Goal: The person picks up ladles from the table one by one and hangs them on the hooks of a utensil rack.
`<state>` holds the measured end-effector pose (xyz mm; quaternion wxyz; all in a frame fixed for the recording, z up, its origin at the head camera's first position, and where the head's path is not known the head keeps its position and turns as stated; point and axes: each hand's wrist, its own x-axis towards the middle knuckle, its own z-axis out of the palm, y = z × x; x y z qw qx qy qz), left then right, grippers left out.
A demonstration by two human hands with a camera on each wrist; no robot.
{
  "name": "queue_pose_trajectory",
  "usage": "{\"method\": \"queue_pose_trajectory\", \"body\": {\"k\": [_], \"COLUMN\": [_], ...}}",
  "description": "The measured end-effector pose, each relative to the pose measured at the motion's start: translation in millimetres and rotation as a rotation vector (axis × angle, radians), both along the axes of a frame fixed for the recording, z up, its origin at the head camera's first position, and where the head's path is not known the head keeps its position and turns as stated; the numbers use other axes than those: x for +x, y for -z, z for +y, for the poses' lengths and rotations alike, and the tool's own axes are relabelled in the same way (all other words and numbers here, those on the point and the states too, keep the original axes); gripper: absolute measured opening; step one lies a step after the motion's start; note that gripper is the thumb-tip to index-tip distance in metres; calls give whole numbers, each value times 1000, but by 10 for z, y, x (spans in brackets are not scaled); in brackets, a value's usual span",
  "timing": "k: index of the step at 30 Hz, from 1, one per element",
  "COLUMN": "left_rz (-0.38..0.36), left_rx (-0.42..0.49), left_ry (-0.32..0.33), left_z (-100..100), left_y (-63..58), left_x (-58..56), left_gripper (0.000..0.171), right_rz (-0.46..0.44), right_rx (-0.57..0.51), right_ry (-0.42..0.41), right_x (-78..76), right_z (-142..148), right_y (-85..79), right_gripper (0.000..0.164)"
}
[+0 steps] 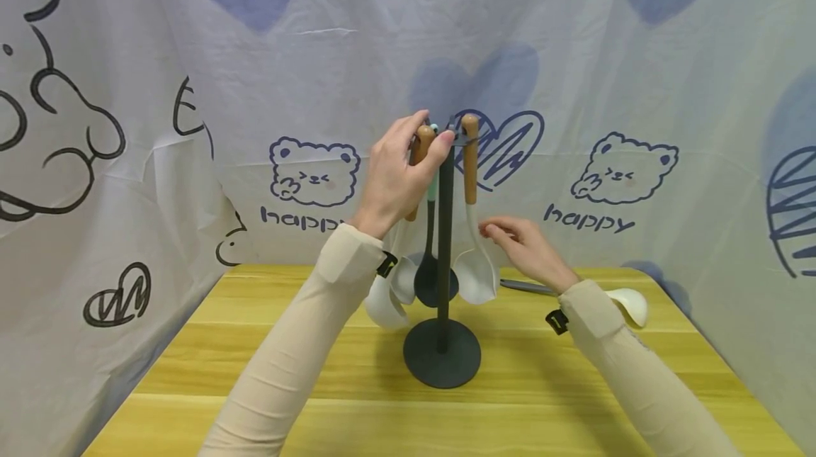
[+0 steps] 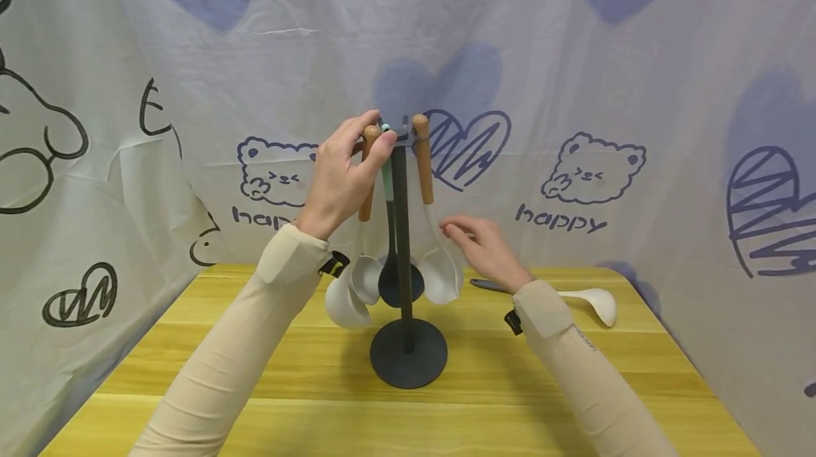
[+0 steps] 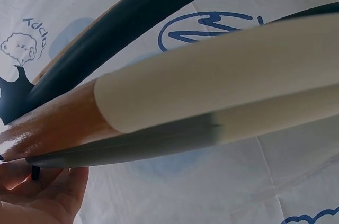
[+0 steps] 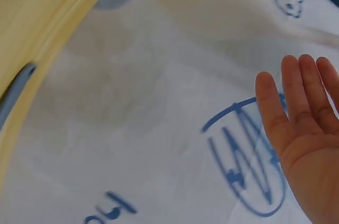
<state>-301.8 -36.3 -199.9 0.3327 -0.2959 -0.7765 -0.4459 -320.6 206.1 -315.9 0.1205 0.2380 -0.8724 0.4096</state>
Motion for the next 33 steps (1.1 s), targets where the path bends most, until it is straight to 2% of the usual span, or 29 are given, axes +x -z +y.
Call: {"method": "queue_pose_trajectory", "body": {"k": [10,15,27,33], "left_rz": [-24,-42,-16,-46], "left_rx": [-7,-4,31,26], "left_ry": [2,14,34,35], "left_z": [22,11,-68,-126], "left_y": [34,38,85,179], "left_x": [-7,11,71,64], "left_gripper": [60,61,82,74], "right_rz": [-64,-71,-122,-146], "right_rx": [99,156,273,328], "right_ry": [120,135,175,198], "right_x": [-134,-153,-254,-311], "right_z": [400,566,843,948], "right_y": [383,514,666,717], "right_gripper": [31,30,32,33]}}
